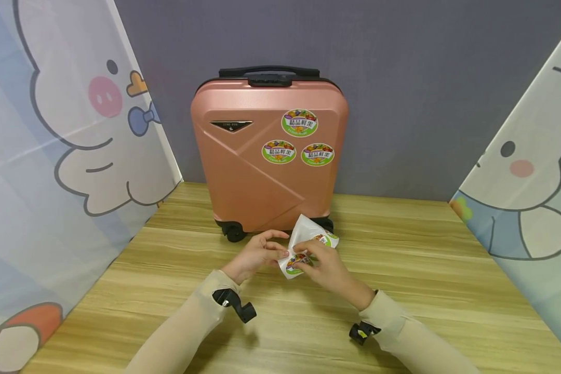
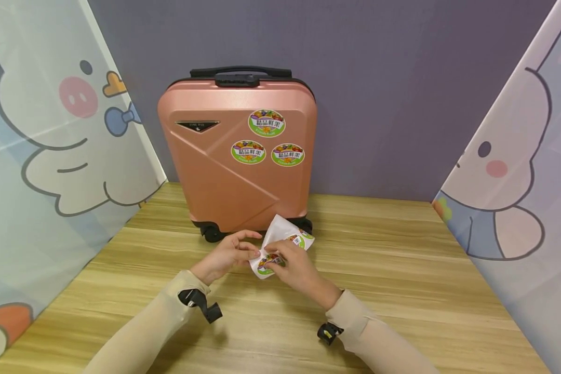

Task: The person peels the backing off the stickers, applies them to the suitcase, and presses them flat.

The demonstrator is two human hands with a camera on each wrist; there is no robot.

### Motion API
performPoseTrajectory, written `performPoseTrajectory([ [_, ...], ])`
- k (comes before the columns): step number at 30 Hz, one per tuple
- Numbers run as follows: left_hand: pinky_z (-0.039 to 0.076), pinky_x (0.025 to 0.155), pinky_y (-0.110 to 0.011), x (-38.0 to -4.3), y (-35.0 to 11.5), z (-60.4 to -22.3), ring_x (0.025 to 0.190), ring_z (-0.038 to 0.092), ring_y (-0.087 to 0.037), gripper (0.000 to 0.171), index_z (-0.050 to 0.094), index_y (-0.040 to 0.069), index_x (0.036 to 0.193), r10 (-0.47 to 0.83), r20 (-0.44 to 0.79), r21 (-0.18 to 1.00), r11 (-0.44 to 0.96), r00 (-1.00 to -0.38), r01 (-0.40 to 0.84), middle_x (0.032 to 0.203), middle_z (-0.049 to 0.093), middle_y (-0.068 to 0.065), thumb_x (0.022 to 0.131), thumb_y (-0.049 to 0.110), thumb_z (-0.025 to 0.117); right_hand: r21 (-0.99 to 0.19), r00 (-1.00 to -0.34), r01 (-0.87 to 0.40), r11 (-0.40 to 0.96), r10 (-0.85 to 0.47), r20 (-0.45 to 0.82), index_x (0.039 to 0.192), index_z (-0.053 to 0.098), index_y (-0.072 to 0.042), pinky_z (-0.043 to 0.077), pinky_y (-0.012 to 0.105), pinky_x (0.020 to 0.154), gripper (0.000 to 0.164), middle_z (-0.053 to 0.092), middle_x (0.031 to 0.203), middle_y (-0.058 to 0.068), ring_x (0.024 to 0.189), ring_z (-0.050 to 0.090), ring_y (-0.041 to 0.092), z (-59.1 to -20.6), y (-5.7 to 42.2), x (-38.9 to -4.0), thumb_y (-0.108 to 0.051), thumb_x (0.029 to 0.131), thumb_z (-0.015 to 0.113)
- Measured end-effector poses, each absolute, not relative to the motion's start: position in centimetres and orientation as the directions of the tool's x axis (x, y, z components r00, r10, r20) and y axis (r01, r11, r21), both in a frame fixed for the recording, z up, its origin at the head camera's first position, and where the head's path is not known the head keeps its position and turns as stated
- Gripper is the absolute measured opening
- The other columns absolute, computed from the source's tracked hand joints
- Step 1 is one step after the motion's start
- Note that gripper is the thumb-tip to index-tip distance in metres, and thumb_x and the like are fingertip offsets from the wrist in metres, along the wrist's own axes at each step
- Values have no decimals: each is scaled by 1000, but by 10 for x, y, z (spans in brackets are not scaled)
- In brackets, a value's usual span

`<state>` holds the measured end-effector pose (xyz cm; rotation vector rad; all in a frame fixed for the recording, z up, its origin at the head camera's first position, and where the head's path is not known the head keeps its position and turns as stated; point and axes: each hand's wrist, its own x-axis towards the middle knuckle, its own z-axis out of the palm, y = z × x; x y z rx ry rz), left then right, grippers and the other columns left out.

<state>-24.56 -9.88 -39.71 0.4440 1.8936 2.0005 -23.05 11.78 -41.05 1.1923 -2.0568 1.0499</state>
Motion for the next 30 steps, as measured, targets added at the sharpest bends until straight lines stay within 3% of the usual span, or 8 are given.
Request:
performPoseTrajectory([
  [9, 58, 71, -33, -245, -93, -394, 78, 69, -15, 47, 45, -7, 136, 483, 2, 998, -60, -876, -31, 86, 73, 1, 93, -8, 62, -414, -543, -837, 358, -449, 710, 107, 66, -3, 57, 30, 63, 43, 71, 89, 6, 76, 67, 20, -408, 119, -228, 3, 70, 88],
  [20, 58, 74, -47, -244, -90, -394, 75, 69, -16, 46, 48, -9, 134, 494, 14, 1000, -7, -869, 12, 85, 73, -2, 91, -8, 64, -448, -575, -818, 362, -471, 670, 96, 65, -8, 55, 28, 58, 36, 67, 80, -1, 70, 65, 14, -407, 121, -227, 8, 70, 86],
  [25, 59, 71, -41, -245, -91, -394, 76, 69, -16, 45, 50, -8, 133, 502, 30, 999, -8, -864, 31, 87, 74, -5, 91, -7, 65, -491, -591, -806, 331, -501, 633, 96, 67, -9, 54, 28, 60, 31, 66, 84, -1, 72, 62, 13, -406, 124, -230, 4, 74, 85],
  [30, 59, 70, -38, -247, -94, -394, 79, 69, -17, 43, 51, -7, 132, 497, 57, 998, -1, -866, 65, 88, 73, -2, 91, -6, 65, -625, -676, -726, 287, -469, 569, 106, 68, -4, 58, 35, 72, 29, 71, 97, 4, 83, 67, 18, -400, 131, -232, 1, 80, 81],
])
